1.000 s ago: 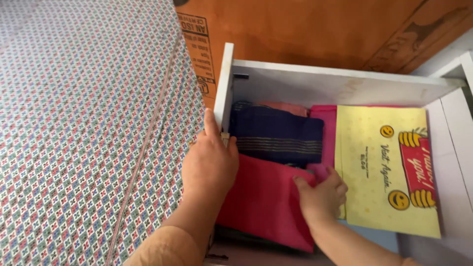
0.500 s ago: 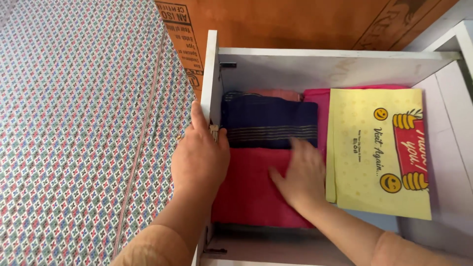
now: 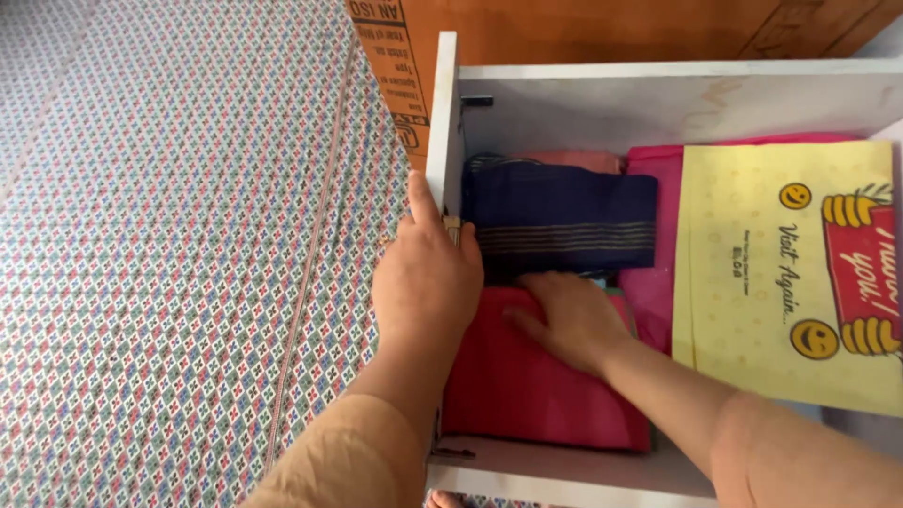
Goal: Fold multiple items of clothing and scarves and place them into a dresser drawer.
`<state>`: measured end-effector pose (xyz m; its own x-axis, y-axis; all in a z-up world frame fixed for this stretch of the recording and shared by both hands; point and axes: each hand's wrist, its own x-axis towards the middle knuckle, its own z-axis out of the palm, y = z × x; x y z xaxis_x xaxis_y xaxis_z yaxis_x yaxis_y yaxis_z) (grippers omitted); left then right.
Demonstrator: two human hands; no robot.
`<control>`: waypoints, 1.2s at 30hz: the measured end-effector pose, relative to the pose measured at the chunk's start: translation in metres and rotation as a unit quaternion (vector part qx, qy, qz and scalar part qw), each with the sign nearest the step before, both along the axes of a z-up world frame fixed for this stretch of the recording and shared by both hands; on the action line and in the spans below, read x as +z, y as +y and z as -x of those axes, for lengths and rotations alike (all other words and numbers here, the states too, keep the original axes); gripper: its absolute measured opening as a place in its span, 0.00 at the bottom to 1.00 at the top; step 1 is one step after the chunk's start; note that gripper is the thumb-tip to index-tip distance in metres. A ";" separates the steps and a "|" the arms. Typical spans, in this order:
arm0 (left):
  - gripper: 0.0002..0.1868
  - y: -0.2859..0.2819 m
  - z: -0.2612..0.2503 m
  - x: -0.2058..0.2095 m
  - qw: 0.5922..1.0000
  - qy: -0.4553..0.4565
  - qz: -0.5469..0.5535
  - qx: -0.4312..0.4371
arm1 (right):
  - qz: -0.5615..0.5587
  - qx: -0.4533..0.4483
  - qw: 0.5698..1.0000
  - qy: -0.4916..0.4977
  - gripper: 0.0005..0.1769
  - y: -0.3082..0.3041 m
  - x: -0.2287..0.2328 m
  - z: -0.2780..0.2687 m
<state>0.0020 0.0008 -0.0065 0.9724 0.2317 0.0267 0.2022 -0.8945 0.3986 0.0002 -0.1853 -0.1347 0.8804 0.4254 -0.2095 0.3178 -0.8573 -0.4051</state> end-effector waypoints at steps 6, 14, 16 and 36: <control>0.43 -0.002 0.001 0.003 1.000 0.003 -0.003 0.005 | -0.173 -0.096 0.930 -0.310 0.30 0.024 0.027 -0.034; 0.44 -0.002 0.000 0.004 1.000 0.022 0.013 0.010 | 0.066 -0.132 0.988 -0.046 0.48 0.051 0.015 -0.091; 0.44 -0.002 -0.001 0.007 0.999 0.025 0.019 0.006 | 0.123 -0.102 0.987 0.025 0.50 0.053 0.012 -0.093; 0.46 -0.003 -0.002 0.015 0.997 0.064 0.037 0.010 | 0.161 -0.029 0.986 -0.022 0.48 0.029 -0.023 -0.126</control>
<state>0.0044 -0.0017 0.0087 0.9617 0.2488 -0.1148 0.2739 -0.8591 0.4324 0.1259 -0.1562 -0.1572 0.9129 0.2907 -0.2867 0.2748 -0.9568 -0.0952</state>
